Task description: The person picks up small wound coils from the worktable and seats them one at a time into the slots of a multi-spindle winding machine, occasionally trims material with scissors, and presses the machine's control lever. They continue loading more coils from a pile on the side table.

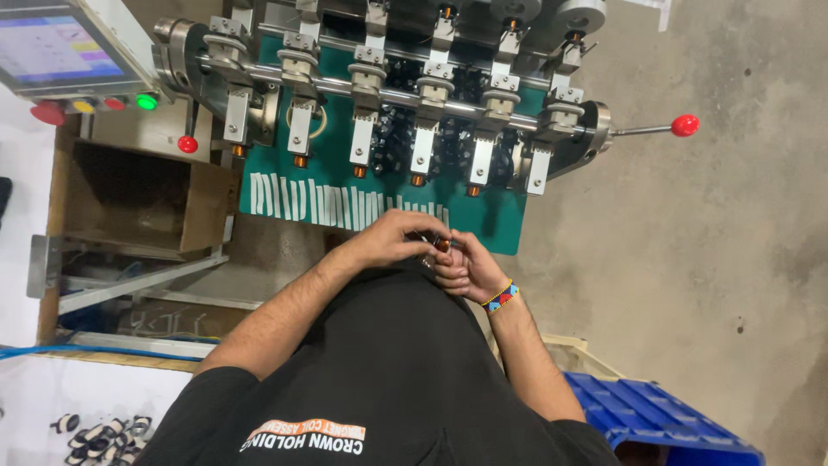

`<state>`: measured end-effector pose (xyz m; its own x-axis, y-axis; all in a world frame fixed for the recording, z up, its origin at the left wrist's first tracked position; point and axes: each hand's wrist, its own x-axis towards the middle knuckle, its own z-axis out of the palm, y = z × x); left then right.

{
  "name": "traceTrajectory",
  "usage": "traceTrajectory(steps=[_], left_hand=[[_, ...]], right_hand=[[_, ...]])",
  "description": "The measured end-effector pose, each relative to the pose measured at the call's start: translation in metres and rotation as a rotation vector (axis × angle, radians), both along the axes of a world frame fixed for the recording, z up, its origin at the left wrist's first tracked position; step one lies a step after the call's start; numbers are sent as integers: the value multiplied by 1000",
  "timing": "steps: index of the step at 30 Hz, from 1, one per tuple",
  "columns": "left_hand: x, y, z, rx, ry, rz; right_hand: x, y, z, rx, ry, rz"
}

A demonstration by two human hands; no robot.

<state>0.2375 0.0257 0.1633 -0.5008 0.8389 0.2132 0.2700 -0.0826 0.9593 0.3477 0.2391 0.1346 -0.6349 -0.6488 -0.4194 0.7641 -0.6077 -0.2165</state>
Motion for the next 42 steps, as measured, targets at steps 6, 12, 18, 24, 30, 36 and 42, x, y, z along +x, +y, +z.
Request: traceTrajectory(steps=[6, 12, 18, 24, 30, 36, 42], left_hand=[[-23, -49, -6, -161, -279, 417], [-37, -98, 3, -230, -69, 49], [-32, -108, -22, -12, -415, 150], [-24, -84, -57, 243, -985, 241], [-11, -50, -68, 135, -1150, 363], [-5, -38, -76, 84, -1001, 529], [24, -37, -61, -238, -364, 707]], right_hand=[[-10, -79, 41, 1299, 713, -172], [-37, -100, 69, 1861, 1054, -75], [-40, -125, 24, 1452, 562, -292], [-18, -165, 3, 1162, 449, -295], [-25, -136, -16, 1169, 499, -114], [-15, -27, -103, 1681, 599, 7], [-19, 36, -168, 1861, 586, -161]])
